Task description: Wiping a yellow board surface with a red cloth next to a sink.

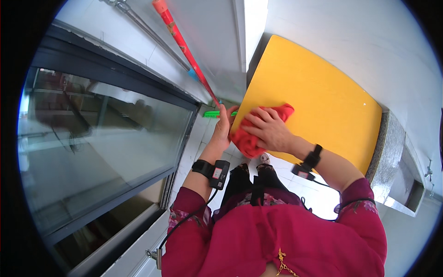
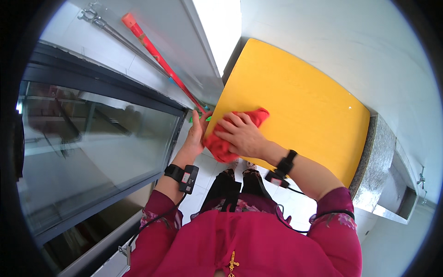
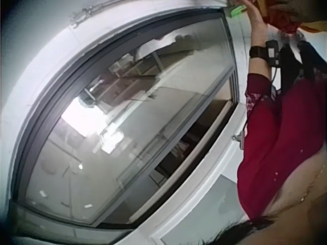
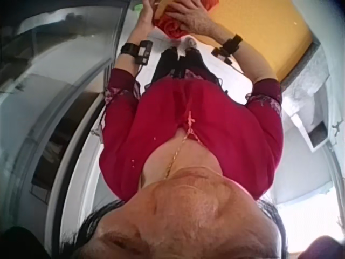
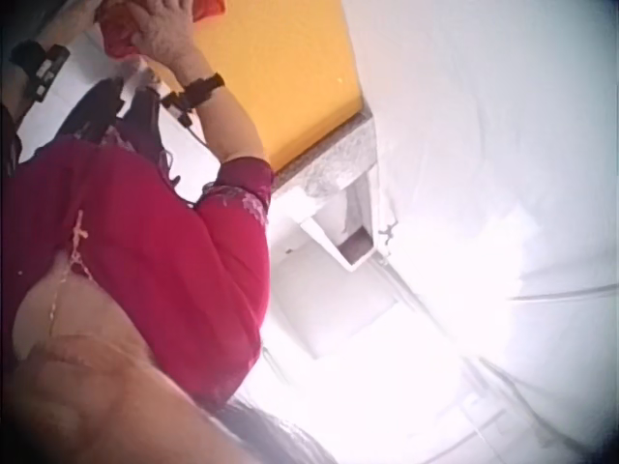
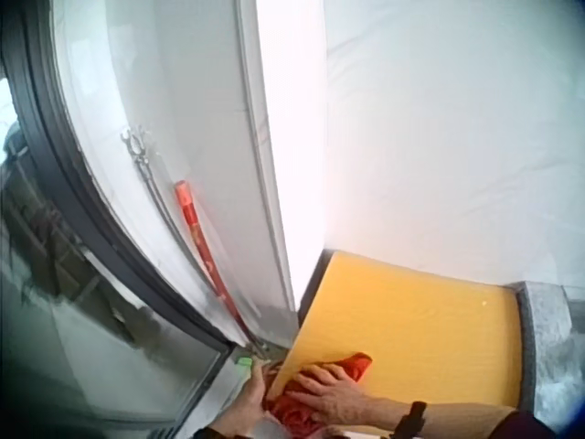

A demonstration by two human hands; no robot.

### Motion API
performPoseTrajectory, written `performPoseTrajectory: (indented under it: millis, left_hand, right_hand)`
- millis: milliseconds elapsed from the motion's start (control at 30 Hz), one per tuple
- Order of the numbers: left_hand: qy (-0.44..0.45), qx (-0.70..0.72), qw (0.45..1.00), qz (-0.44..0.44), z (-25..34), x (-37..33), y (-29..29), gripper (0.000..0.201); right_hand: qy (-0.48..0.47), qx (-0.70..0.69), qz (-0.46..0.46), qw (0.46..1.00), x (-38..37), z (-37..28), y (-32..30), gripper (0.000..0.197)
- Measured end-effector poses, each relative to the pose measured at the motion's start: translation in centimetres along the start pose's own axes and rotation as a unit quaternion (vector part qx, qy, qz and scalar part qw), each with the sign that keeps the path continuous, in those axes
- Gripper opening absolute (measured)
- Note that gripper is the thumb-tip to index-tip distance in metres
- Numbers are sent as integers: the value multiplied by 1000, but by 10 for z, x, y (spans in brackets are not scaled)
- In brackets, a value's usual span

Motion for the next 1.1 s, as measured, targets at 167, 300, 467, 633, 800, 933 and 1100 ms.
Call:
performPoseTrajectory:
  millis: [167,300,467,633,800,933,1100]
  left_hand:
    - [15,-48,999,-10,-10,9,-6,90]
    - [48,-49,998,-9,-9,5,-4,87]
    - [54,5,998,-33,-5,2,-2,84]
    - [11,-57,995,76,10,11,-37,76]
    - [71,-242,966,53,-8,-26,-44,76]
    - [86,-514,848,92,9,-36,-9,70]
    - [137,-538,828,78,26,-35,5,62]
  right_hand:
    - [105,25,-46,993,69,63,-20,54]
    - [223,81,67,969,54,124,-31,52]
    - [154,44,74,984,-29,40,3,54]
    - [-3,-39,15,999,15,-18,0,51]
    - [182,16,25,983,151,45,-22,61]
    - [472,175,112,857,265,122,-57,52]
    - [493,166,148,841,209,96,-47,50]
Point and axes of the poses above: each hand's wrist, its own x-axis away from the middle knuckle, its own y-axis out of the palm, z = x × y, the point moved 9 cm from there along -x, towards the middle knuckle, and after that the axes turned 1 degree about y, right-handed, at the moved point
